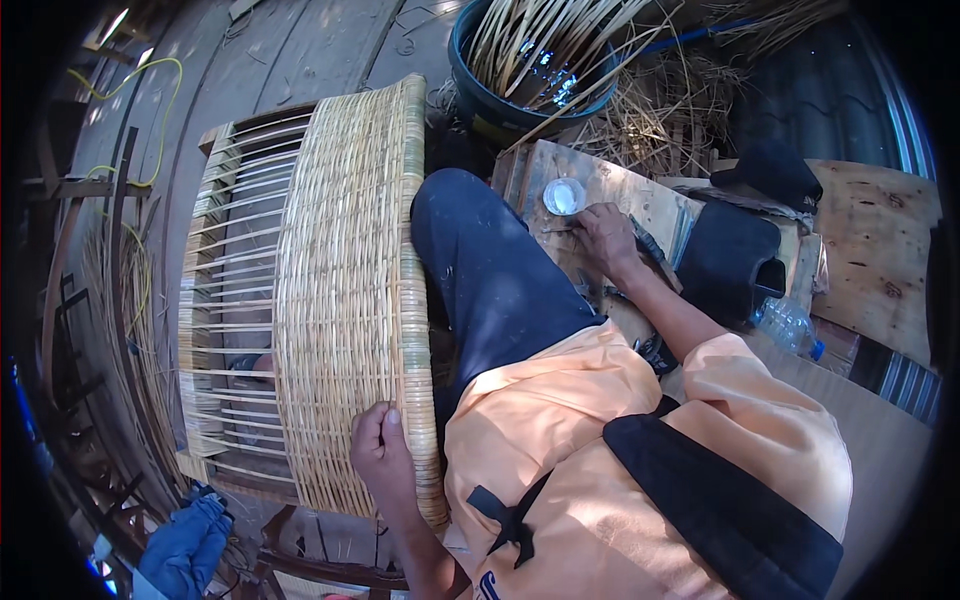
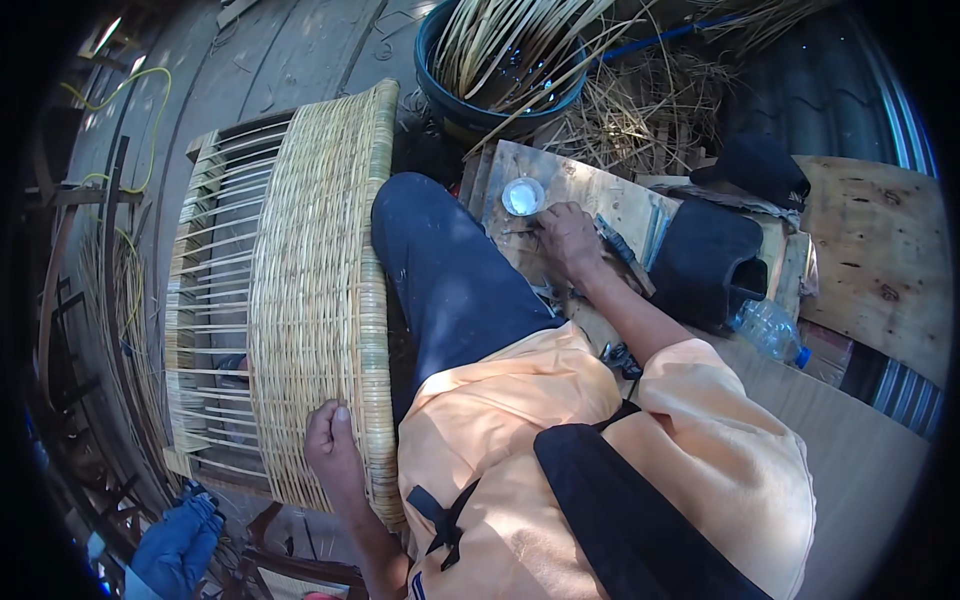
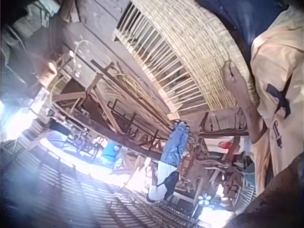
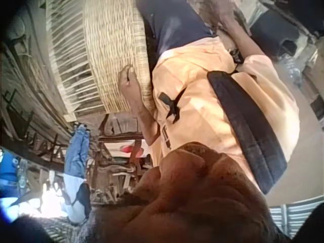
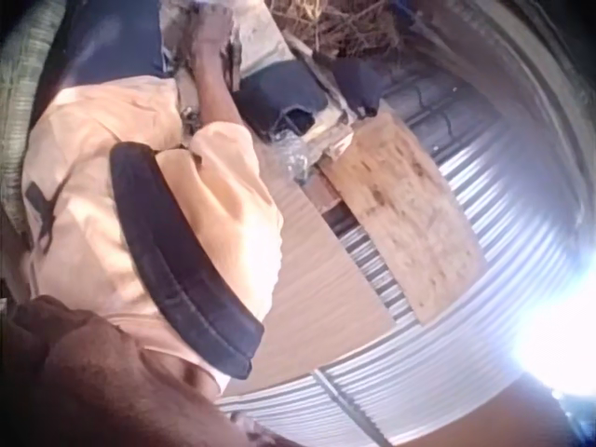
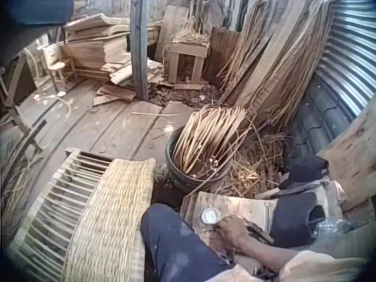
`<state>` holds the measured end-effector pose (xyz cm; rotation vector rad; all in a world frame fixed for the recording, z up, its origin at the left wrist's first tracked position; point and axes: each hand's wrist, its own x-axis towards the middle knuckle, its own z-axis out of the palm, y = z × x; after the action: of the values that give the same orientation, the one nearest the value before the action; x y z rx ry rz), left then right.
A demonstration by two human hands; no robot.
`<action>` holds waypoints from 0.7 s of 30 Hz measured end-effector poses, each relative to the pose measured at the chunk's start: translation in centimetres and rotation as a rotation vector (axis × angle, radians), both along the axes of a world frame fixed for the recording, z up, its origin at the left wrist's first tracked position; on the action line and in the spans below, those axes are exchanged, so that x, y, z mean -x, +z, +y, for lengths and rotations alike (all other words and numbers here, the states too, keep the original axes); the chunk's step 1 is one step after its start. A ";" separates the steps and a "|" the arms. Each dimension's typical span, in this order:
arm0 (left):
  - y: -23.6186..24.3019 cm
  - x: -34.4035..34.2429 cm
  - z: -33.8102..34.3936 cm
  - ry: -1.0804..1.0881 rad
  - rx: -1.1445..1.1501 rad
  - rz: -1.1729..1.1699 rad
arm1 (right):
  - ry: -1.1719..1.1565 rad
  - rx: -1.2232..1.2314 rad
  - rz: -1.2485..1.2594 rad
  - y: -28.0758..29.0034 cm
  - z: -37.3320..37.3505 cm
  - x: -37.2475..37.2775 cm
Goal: Weaving rattan strips onto a wooden frame to create a chair component.
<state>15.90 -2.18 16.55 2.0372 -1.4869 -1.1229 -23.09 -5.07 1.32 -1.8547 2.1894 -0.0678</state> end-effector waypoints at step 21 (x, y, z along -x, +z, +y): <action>-2.6 2.8 -2.4 0.276 -0.193 0.398 | -0.204 0.107 -0.517 7.4 -0.8 -0.7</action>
<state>13.07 -4.55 13.93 1.9160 -0.9067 -1.4880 -22.42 -5.84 8.72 -1.4427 2.0164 -0.6398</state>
